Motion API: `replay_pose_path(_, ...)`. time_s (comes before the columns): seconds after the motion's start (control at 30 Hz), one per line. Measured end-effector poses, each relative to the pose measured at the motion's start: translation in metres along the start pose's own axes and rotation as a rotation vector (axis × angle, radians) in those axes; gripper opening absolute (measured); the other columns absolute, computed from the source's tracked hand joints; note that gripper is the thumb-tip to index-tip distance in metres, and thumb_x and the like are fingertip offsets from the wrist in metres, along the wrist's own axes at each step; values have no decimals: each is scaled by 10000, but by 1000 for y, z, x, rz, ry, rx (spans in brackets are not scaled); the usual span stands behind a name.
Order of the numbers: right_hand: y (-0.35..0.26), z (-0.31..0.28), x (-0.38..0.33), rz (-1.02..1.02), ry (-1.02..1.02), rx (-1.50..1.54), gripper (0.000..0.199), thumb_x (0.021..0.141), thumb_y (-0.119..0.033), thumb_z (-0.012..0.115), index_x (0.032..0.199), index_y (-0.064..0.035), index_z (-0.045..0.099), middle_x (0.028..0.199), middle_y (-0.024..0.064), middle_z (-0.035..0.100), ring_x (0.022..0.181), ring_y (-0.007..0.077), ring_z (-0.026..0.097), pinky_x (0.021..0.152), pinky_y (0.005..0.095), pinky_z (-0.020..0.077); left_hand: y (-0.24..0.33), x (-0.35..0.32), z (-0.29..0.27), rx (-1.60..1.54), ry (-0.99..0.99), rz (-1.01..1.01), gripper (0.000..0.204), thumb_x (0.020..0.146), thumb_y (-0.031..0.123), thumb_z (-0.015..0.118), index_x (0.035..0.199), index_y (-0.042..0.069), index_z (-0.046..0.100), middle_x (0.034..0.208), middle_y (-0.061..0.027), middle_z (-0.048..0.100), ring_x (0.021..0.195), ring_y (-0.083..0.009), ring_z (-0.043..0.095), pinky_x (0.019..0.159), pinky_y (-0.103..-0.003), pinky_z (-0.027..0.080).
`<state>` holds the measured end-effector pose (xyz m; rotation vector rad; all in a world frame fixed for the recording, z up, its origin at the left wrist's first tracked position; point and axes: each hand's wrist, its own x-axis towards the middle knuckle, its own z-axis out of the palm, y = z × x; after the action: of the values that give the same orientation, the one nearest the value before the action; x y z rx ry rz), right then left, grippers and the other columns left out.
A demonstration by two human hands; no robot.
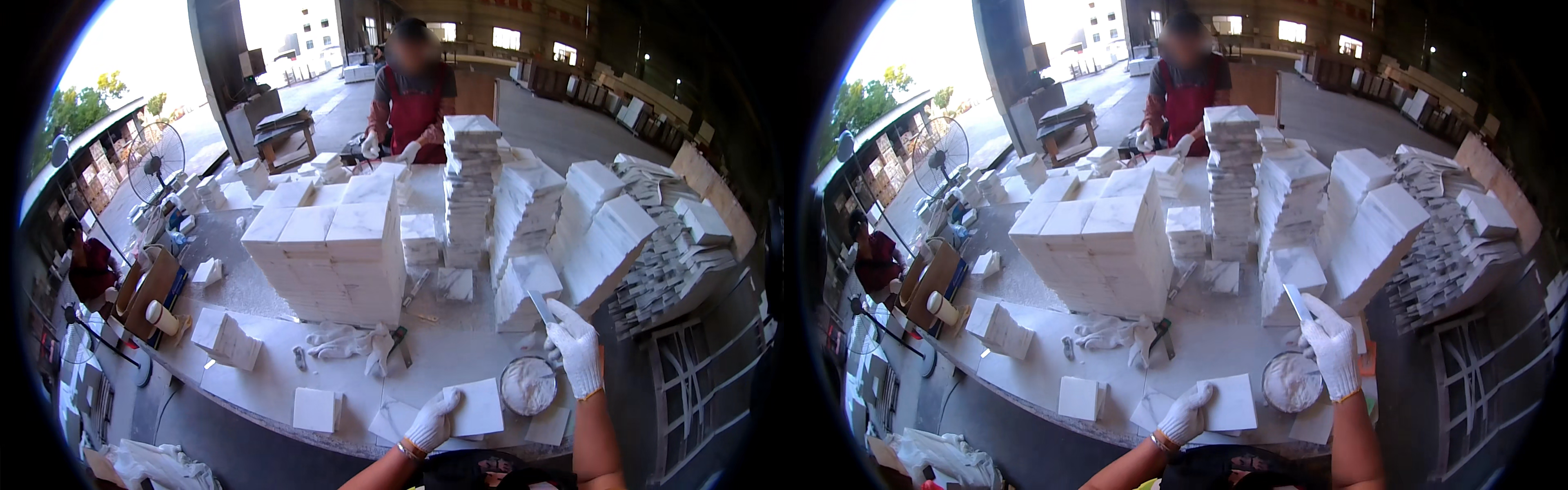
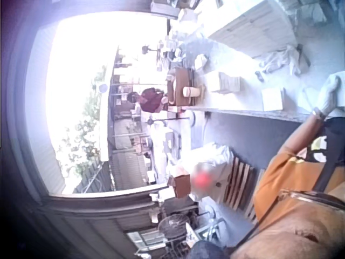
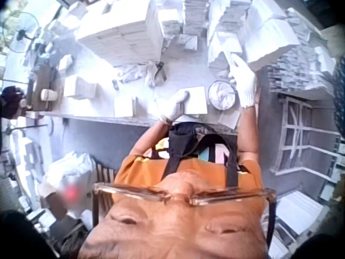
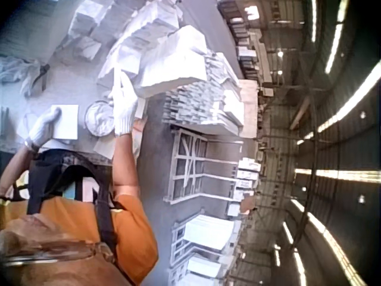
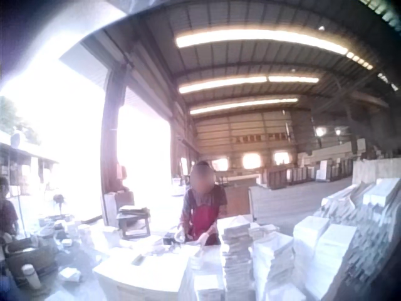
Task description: The person applies a white paste to the edges of small white square tiles using a small metal spatula, then smooths the edges with a green sponge. The person handles tiles one at a time, repeatedly dipping the spatula into a container of paste and spreading it along the tile edges before placing them on the table.
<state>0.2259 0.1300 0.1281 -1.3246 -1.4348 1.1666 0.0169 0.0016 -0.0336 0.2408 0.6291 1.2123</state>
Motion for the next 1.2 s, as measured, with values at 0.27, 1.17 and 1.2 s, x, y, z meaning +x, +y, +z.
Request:
replay_pose_path(0.27,39,-28,-24,-61,127,-47,432,919,-39,563,1350,-14,590,681,5,585,530,43,505,457,192,405,5,3,2,24,-1,-26,448,991,334,602,1300,37,472,1251,-112,572,1144,-294,609,919,-532,548)
replay_pose_path(1.17,155,-57,-62,211,-98,-506,352,853,-149,615,1190,-118,716,731,149,684,557,192,649,576,332,526,-3,9,-6,-39,163,84,290,958,216,662,1177,41,590,1152,-18,610,1136,-163,545,1086,-342,375)
replay_pose_path(1.2,155,-50,-57,247,-122,-491,355,841,-151,615,1178,-113,719,760,148,703,545,190,654,562,331,529,-1,7,-5,-5,164,114,337,963,252,655,1180,6,579,1158,-50,613,1106,-182,569,1039,-357,424)
